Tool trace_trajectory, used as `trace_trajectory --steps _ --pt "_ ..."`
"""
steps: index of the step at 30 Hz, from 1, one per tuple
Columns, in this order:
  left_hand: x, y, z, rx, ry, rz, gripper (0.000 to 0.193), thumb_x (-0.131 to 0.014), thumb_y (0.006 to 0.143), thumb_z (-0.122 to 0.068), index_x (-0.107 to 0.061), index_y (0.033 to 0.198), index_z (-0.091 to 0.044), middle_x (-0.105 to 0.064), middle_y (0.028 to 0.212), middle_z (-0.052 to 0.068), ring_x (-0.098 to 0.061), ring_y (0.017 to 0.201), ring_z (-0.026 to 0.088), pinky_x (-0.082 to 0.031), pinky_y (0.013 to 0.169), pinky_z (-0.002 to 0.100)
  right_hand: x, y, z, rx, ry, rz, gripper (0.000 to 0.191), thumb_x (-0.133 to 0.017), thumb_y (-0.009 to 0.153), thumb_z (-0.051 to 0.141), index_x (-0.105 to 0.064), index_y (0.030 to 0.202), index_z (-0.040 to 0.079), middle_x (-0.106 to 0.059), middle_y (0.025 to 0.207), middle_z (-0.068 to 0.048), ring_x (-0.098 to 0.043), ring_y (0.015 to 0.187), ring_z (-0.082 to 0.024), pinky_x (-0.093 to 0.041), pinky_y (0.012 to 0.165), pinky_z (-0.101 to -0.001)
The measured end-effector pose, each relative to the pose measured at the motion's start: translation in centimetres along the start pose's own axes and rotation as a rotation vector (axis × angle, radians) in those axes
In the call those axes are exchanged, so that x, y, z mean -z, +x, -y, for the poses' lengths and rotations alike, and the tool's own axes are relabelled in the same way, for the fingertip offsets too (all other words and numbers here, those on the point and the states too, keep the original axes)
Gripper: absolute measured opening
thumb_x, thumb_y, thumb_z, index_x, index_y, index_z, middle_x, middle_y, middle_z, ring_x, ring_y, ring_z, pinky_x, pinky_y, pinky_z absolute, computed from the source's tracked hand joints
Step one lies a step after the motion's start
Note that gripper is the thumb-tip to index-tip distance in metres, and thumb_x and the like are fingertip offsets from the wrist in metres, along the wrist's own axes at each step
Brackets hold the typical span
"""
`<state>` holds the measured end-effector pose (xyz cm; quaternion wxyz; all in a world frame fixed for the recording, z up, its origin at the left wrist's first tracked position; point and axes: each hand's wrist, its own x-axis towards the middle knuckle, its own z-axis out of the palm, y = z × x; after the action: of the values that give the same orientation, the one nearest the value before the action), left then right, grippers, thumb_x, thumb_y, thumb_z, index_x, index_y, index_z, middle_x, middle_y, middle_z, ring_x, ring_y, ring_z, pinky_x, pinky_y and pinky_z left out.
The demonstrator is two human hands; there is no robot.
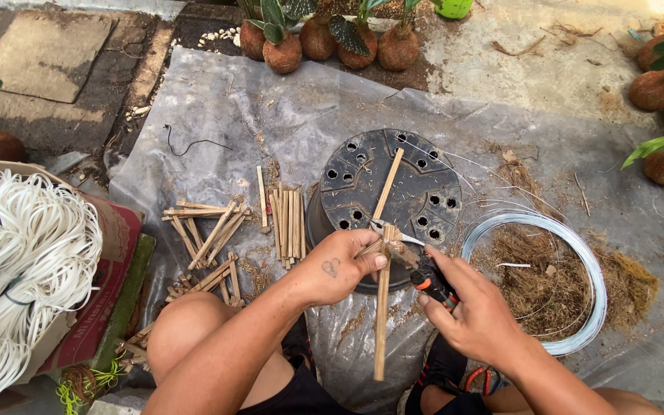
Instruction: The person sits on a tarp on the ground and assembles triangular frames from wooden dowel sticks, joining the ends with wire. They use pliers and wire cutters to twist and trim the wire at each joint, then set completed frames aside with others.
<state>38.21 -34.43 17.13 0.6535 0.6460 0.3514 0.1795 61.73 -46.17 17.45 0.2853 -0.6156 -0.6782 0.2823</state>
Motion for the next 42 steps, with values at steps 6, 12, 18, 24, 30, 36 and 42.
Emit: trace_trajectory --steps 6,12,18,24,30,36,42 --pt "0.1 0.1 0.4 0.016 -0.023 0.004 0.017 -0.063 0.099 -0.013 -0.067 0.105 0.002 -0.068 0.085 0.002 -0.061 0.083 0.011 -0.052 0.081 0.031 0.1 0.3 0.7 0.076 0.033 -0.245 0.069 -0.068 0.085 0.011 -0.045 0.149 0.0 -0.062 0.106 -0.016 -0.065 0.088 -0.024 -0.054 0.078 -0.0352" --pt "-0.1 0.1 0.5 -0.007 -0.085 0.032 0.014 -0.061 0.1 -0.012 -0.066 0.102 0.001 -0.067 0.085 0.002 -0.062 0.082 0.011 -0.052 0.08 0.03 -0.3 0.8 1.0 0.204 -0.265 -0.293 0.073 -0.08 0.076 0.016 -0.052 0.141 -0.002 -0.065 0.107 -0.018 -0.067 0.092 -0.031 -0.055 0.078 -0.0414" --pt "-0.1 -0.3 0.0 0.008 0.005 0.032 0.015 -0.061 0.1 -0.013 -0.067 0.099 0.001 -0.069 0.082 0.003 -0.063 0.08 0.011 -0.052 0.078 0.03 0.4 1.0 0.9 0.344 -0.537 -0.374 0.076 -0.082 0.07 0.018 -0.053 0.135 -0.007 -0.067 0.106 -0.023 -0.065 0.092 -0.037 -0.054 0.073 -0.0447" --pt "-0.1 -0.3 -0.2 -0.007 -0.073 0.052 0.014 -0.061 0.1 -0.013 -0.067 0.099 0.0 -0.068 0.082 0.003 -0.063 0.08 0.011 -0.052 0.079 0.03 0.5 1.3 0.9 0.396 -0.488 -0.494 0.075 -0.081 0.079 0.017 -0.049 0.14 -0.01 -0.064 0.109 -0.021 -0.064 0.097 -0.035 -0.054 0.076 -0.0427" --pt "0.0 -0.5 0.0 0.017 -0.094 0.068 0.015 -0.059 0.102 -0.013 -0.065 0.097 0.0 -0.068 0.081 0.003 -0.064 0.078 0.012 -0.052 0.076 0.03 1.0 1.1 1.1 0.391 -0.583 -0.423 0.075 -0.085 0.067 0.02 -0.058 0.133 -0.004 -0.065 0.107 -0.02 -0.065 0.091 -0.035 -0.055 0.073 -0.0437" --pt "0.0 -0.4 0.1 -0.002 -0.076 0.056 0.014 -0.059 0.101 -0.012 -0.067 0.099 0.0 -0.068 0.08 0.003 -0.063 0.078 0.011 -0.051 0.078 0.028 1.1 1.3 1.0 0.437 -0.55 -0.433 0.076 -0.085 0.068 0.018 -0.057 0.136 -0.003 -0.064 0.11 -0.02 -0.063 0.093 -0.035 -0.054 0.078 -0.045" --pt "0.0 -0.2 0.0 -0.019 -0.117 0.073 0.014 -0.059 0.101 -0.012 -0.066 0.104 0.0 -0.067 0.081 0.003 -0.063 0.078 0.011 -0.051 0.078 0.029 1.6 1.3 0.5 0.48 -0.405 -0.486 0.073 -0.083 0.078 0.015 -0.053 0.141 -0.005 -0.064 0.112 -0.013 -0.064 0.096 -0.03 -0.053 0.084 -0.0426"
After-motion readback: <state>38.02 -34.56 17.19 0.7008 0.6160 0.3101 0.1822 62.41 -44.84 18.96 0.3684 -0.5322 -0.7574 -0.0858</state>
